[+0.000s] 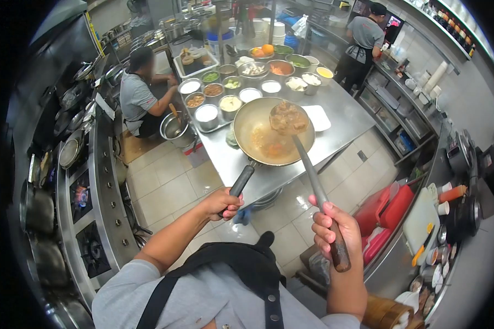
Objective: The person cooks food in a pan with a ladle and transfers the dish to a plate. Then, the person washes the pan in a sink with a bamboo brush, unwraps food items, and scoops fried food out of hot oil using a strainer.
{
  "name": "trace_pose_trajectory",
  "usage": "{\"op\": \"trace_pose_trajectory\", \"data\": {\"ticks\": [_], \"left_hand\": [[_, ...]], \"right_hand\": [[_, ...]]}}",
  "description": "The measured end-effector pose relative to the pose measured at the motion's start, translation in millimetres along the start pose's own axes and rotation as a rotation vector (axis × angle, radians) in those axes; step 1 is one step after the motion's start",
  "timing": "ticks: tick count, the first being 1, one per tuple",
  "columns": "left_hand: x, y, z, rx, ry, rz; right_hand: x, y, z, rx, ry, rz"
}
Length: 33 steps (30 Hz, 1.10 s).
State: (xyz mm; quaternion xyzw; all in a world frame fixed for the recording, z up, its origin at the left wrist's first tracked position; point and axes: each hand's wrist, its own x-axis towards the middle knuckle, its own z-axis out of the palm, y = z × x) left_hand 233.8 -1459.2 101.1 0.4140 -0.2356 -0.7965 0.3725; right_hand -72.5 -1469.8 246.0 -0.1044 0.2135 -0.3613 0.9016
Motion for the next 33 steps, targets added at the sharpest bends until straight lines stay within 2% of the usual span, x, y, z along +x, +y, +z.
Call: {"op": "trace_pose_trajectory", "data": {"ticks": [7,11,15,18,22,27,30,31,33], "left_hand": [[49,8,45,-0.042,0.097,0.001],[50,2,45,-0.01,0.154,0.017],[39,-4,42,0.002,0.216,0.02],[28,0,48,0.003,0.267,0.009],[21,6,48,0.007,0.29,0.016],[24,20,43,0.049,0.26,0.047],[26,27,35,0.087,0.238,0.048],[27,30,32,0.101,0.228,0.049],[28,36,28,0.115,0.209,0.05]], "right_hand": [[25,-112,-38,-0.014,-0.035,0.018],[51,-147,-65,-0.041,-0.044,0.008],[88,-167,-102,-0.112,0.044,0.003],[113,-169,-125,-0.296,0.152,-0.02],[128,-151,-140,-0.856,0.412,-0.109],[130,-116,-155,-1.283,0.54,-0.274],[130,-96,-172,-1.728,0.572,-0.613],[129,-94,-174,-1.855,0.666,-0.418],[126,-80,-161,-1.895,0.732,-0.419]]}}
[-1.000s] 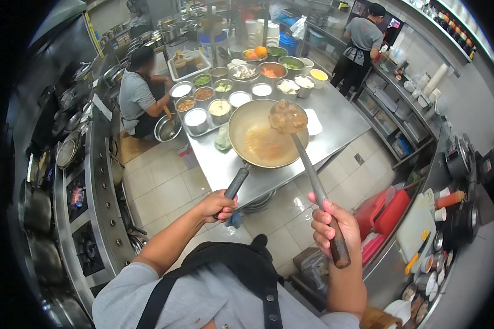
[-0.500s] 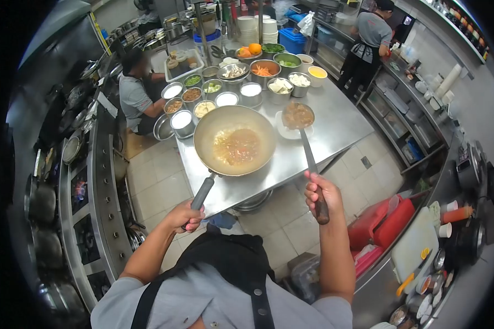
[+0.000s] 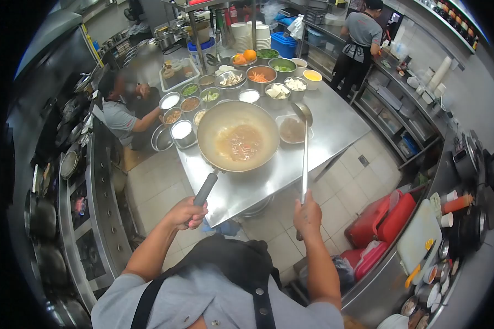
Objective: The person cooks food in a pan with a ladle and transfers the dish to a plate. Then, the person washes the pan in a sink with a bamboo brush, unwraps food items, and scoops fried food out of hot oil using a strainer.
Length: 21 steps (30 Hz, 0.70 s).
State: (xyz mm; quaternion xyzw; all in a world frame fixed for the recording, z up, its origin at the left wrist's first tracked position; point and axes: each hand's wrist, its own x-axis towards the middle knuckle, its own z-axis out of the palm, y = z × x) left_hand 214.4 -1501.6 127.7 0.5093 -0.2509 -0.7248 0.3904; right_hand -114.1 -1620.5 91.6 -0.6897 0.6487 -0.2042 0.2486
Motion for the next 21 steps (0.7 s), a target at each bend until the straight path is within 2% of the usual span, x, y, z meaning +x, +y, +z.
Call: {"op": "trace_pose_trajectory", "data": {"ticks": [1,4,7,10,13,14,17,18,21], "left_hand": [[1,2,-3,0.004,-0.009,0.001],[6,5,-14,-0.012,-0.033,-0.02],[8,13,-21,0.006,-0.057,-0.028],[17,15,-33,0.025,-0.09,-0.014],[21,24,-34,0.082,-0.102,-0.003],[23,26,-35,0.091,-0.095,0.001],[36,26,-44,0.172,-0.128,0.014],[39,27,-44,0.165,-0.133,0.017],[42,39,-41,0.243,-0.142,0.036]], "right_hand": [[-6,-4,2,-0.031,0.015,0.013],[-6,11,30,-0.066,0.21,-0.148],[-7,-9,22,0.625,-0.08,0.188],[-8,-7,24,0.996,-0.051,0.305],[-25,-16,-1,1.398,-0.153,0.196],[-34,-26,-11,1.33,-0.197,0.187],[-52,-45,-20,0.741,-0.235,0.11],[-57,-54,-22,0.45,-0.189,0.03],[-52,-44,-7,-0.352,0.17,-0.446]]}}
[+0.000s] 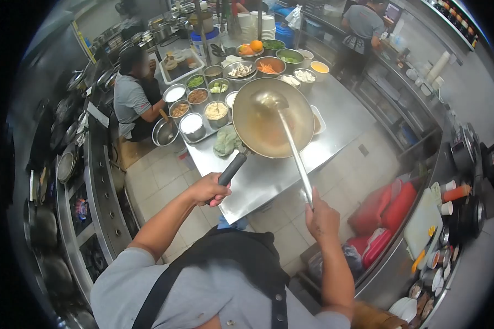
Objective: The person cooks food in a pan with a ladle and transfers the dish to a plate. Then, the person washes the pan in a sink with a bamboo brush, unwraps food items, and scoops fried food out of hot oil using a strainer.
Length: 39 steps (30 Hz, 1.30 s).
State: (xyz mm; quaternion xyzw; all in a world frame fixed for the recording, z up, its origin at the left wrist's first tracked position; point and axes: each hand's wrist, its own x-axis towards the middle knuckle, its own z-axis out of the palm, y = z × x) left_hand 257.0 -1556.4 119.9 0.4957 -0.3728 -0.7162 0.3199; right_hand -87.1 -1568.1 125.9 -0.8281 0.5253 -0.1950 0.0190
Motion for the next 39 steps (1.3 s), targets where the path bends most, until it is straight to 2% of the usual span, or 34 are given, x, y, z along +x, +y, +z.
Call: {"op": "trace_pose_trajectory", "data": {"ticks": [3,6,9,13,16,19,23,30,34,37,39], "left_hand": [[5,11,-1,-0.004,-0.03,-0.005],[14,12,-6,-0.067,-0.09,0.012],[20,16,-3,0.022,-0.051,0.032],[25,25,0,0.038,-0.056,0.021],[27,34,3,0.132,-0.093,0.04],[32,45,15,0.236,-0.11,0.032],[49,47,36,0.296,-0.159,0.016],[83,28,80,0.359,-0.286,-0.033],[97,11,97,0.394,-0.357,-0.047],[104,2,104,0.446,-0.354,-0.066],[99,6,107,0.361,-0.397,-0.124]], "right_hand": [[-17,8,-12,-0.194,-0.104,0.086],[-59,25,-41,-0.195,-0.134,0.088],[-68,22,-47,-0.028,-0.064,0.178],[-30,13,-43,0.248,-0.045,0.392],[-30,7,-47,0.558,-0.111,0.563],[-36,-20,-71,0.964,-0.252,0.832],[-60,-47,-83,1.323,-0.17,0.994],[-86,-71,-96,1.694,-0.037,1.132],[-97,-72,-99,1.873,0.026,1.108],[-103,-72,-109,2.13,0.101,1.114],[-107,-68,-114,2.289,0.138,1.075]]}}
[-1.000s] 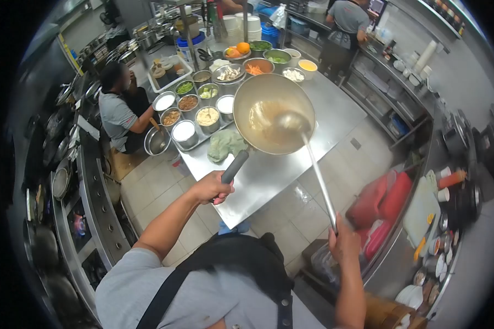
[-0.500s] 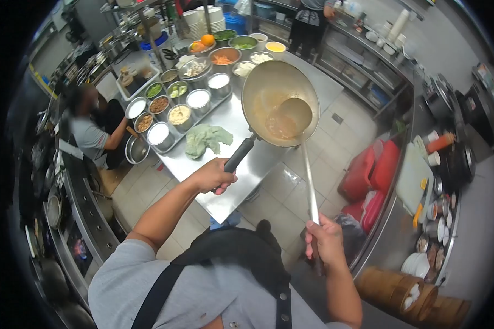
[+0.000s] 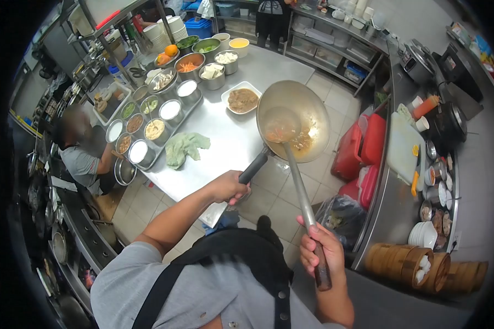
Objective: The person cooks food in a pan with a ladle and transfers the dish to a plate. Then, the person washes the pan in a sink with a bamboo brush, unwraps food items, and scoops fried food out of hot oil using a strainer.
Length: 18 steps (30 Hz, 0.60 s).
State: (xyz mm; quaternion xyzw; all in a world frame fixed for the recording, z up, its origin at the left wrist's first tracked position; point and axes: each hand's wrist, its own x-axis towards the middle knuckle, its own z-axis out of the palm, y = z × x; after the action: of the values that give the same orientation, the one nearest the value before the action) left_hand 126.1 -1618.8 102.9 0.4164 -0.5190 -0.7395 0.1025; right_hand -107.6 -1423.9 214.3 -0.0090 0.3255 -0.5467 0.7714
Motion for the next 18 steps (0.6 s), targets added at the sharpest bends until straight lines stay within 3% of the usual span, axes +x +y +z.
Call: {"op": "trace_pose_trajectory", "data": {"ticks": [2,8,18], "left_hand": [[-4,1,1,-0.076,-0.042,-0.018],[-37,-4,-6,-0.151,-0.025,0.006],[-104,-29,-15,-0.264,0.266,-0.03]], "right_hand": [[-3,-6,0,0.108,-0.035,0.018],[2,-31,15,0.02,-0.103,0.038],[83,-82,39,-0.011,-0.305,0.13]]}}
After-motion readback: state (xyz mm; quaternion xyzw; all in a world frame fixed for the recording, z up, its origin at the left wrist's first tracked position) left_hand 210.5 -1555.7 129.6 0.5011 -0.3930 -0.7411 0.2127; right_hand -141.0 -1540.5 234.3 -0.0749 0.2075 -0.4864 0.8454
